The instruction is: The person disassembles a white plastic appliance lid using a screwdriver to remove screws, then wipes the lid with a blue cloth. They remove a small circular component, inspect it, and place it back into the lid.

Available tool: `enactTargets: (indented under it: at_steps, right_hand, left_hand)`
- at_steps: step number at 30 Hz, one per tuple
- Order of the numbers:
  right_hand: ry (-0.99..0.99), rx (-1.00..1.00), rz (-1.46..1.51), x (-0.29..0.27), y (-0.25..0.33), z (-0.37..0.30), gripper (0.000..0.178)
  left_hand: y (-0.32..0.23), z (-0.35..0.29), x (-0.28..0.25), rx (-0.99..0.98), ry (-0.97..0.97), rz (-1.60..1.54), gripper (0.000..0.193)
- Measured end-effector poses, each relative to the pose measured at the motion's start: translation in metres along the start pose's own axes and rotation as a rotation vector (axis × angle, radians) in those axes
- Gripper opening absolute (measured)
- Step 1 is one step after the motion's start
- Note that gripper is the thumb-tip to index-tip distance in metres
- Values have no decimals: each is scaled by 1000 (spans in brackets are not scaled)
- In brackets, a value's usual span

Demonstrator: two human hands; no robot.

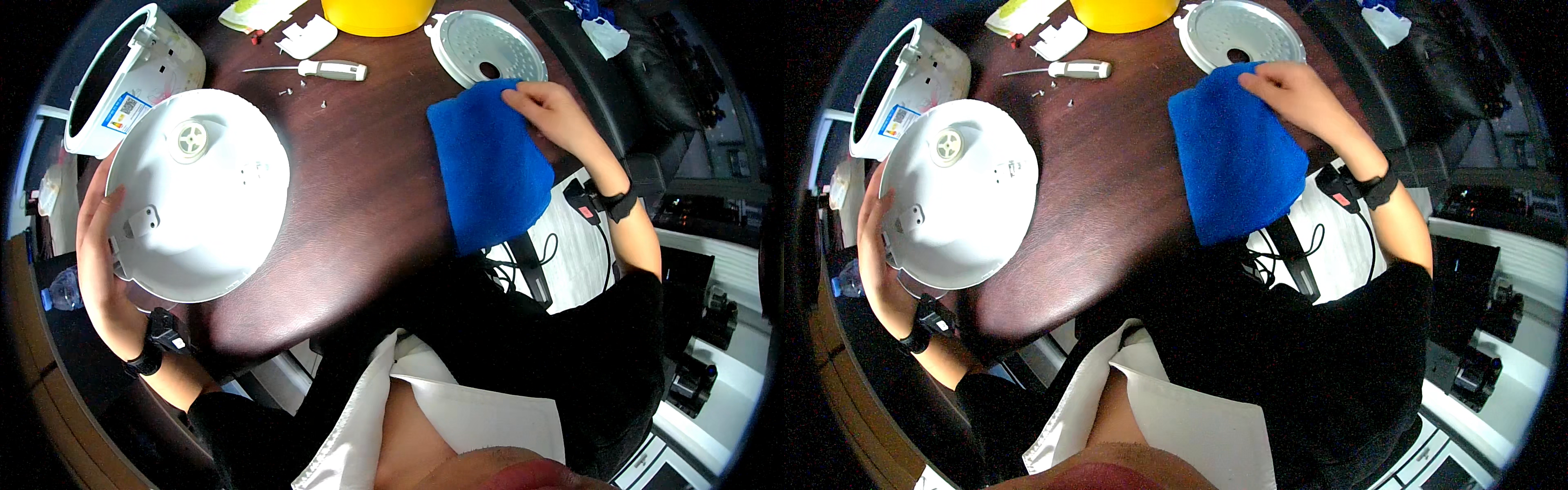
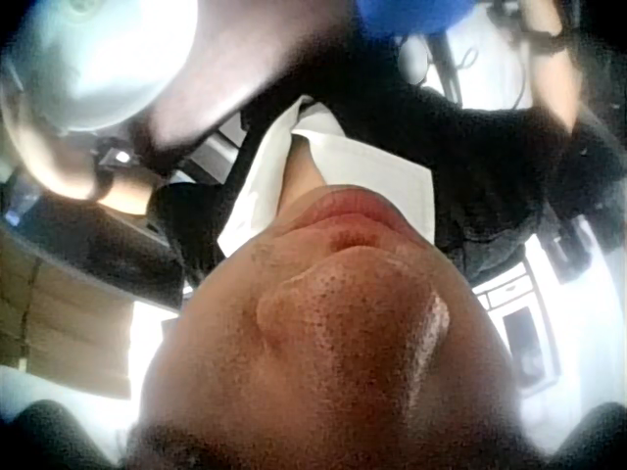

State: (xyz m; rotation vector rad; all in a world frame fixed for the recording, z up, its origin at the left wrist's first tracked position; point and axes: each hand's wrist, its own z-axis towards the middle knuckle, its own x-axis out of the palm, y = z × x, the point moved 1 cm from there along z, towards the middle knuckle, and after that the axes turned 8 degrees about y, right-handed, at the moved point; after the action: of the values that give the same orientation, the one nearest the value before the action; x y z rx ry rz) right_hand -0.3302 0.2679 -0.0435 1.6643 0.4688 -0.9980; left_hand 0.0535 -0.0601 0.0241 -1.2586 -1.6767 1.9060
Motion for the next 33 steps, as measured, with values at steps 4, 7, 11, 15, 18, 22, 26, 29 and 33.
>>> enactTargets:
  at_steps: [4, 7, 11, 15, 18, 22, 26, 29, 33]
  right_hand:
    - [5, 126, 265, -19, 3, -19, 30]
    - [-182, 106, 351, -39, -24, -33, 27]
    - [-141, 413, -12, -32, -16, -58, 44]
    - [312, 958, -25, -15, -33, -97, 93]
    - [504, 912, 330, 13, -44, -121, 96]
    - [310, 741, 828, 53, -32, -118, 80]
    - [63, 712, 1088, 51, -16, -120, 55]
    - [-56, 662, 1029, 29, -4, -121, 43]
    - [-175, 688, 1062, -3, -4, -139, 50]
  left_hand:
    - [-1, -1, 8, 3, -56, 31, 53]
    - [-2, 2, 11, -2, -100, 57, 53]
    - [-2, 1, 11, 10, -97, 72, 52]
    - [1, 4, 4, 18, -34, 54, 51]
    - [7, 7, -2, 1, 30, 4, 51]
    - [5, 8, -3, -13, 52, -15, 50]
    - [2, 6, 0, -21, -5, 71, 49]
    - [10, 3, -4, 8, 6, -51, 48]
    - [-6, 6, 19, 13, -92, 8, 48]
